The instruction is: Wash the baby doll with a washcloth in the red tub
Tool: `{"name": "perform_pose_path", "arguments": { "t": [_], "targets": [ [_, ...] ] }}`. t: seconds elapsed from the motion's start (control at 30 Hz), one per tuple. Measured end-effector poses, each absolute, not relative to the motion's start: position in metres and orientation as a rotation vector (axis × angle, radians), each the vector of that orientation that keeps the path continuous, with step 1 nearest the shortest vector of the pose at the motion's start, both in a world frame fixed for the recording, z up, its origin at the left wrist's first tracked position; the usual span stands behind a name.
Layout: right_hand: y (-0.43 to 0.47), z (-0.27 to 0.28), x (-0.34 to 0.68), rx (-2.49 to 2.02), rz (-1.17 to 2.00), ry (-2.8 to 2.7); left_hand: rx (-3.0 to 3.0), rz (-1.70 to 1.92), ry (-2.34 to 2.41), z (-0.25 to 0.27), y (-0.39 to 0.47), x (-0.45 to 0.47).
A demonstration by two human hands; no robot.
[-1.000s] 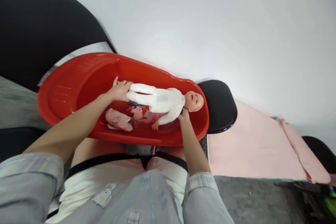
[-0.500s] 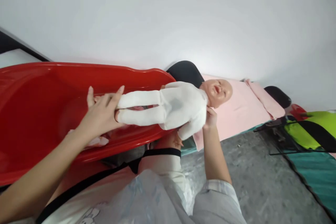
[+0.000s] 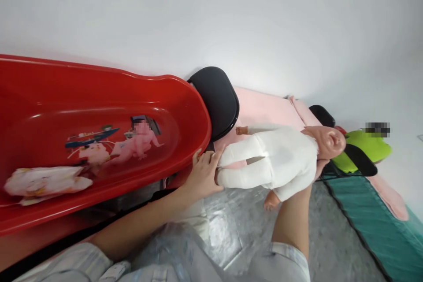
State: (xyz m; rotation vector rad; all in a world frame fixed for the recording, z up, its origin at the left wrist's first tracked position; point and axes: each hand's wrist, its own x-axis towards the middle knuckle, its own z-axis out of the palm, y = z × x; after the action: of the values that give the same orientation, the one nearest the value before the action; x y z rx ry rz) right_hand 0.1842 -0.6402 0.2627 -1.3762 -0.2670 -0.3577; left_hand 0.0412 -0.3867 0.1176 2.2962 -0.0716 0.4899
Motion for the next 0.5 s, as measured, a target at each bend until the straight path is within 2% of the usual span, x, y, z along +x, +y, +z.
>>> {"name": "perform_pose_path", "arguments": {
  "t": [0.2, 0.5],
  "targets": [
    [-0.655, 0.245, 0.239, -1.202, -0.208, -0.197, 2.355, 0.482, 0.027, 0.095, -0.419, 0.093],
    [-0.675, 0.174, 0.341, -1.367, -0.248, -0.247, 2.558, 0.328, 0.042, 0.093, -0.424, 0.153]
  ]
}}
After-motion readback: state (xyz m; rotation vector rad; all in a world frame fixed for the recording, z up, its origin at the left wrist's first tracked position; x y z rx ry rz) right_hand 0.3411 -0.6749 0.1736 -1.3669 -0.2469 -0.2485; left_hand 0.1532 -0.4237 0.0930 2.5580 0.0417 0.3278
